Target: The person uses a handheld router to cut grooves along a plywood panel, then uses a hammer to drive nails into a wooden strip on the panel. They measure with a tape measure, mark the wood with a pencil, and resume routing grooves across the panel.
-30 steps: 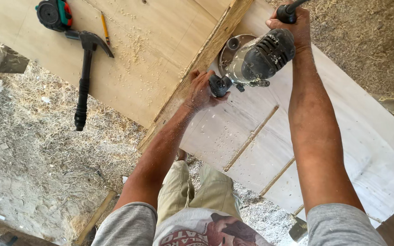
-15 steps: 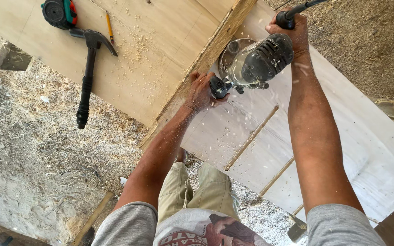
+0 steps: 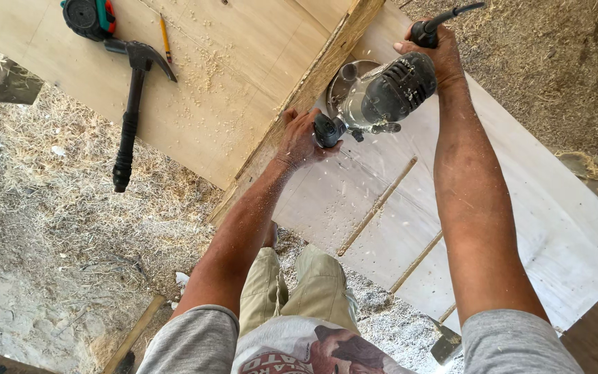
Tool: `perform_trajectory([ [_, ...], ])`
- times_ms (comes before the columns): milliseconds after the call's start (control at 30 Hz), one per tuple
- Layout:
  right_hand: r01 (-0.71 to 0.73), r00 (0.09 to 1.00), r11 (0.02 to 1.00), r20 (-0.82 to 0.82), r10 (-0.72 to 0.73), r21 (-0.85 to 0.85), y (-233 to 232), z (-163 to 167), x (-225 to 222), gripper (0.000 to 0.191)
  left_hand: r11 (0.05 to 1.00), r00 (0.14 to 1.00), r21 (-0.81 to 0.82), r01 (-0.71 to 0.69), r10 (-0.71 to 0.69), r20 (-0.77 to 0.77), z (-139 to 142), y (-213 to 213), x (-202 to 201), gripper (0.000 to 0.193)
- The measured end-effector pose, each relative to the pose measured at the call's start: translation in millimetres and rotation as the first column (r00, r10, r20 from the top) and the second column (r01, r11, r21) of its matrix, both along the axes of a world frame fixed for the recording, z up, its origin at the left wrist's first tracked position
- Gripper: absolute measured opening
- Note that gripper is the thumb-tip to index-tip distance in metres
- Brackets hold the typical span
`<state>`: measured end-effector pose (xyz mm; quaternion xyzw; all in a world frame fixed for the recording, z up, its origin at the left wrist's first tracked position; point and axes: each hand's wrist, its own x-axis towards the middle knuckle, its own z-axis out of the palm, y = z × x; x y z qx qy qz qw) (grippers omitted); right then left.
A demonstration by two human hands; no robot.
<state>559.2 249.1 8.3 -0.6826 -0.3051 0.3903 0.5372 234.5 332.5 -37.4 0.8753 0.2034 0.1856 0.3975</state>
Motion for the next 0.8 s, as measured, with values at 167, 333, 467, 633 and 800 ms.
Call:
perform_trajectory([
  [167, 0.028, 0.999, 0.999, -0.029, -0.029, -0.035, 0, 3, -5, 0.022, 1.0, 1.0, -0.023, -0.015, 0.015, -0.009, 9, 0, -2, 0.055],
  [333, 0.016, 1.0, 0.999, 0.014, -0.015, -0.03, 1, 4, -6, 0.023, 1.0, 1.0, -0.014, -0.022, 0.022, -0.016, 16, -1, -4, 0.056],
  [467, 0.006, 1.0, 1.0, 0.025, -0.006, -0.027, 1, 4, -8, 0.023, 0.999, 0.999, 0.015, -0.037, 0.037, -0.006, 15, -3, -5, 0.054],
  [633, 0.036, 0.999, 0.998, 0.035, -0.034, -0.056, 0, 3, -11, 0.024, 0.999, 0.999, 0.023, -0.034, 0.034, -0.008, 14, -2, -8, 0.057],
  [800, 0.037, 0.999, 0.999, 0.011, -0.037, -0.039, -1, 3, -14, 0.026, 1.0, 1.0, 0.012, -0.013, 0.013, 0.026, 16, -3, -12, 0.057],
])
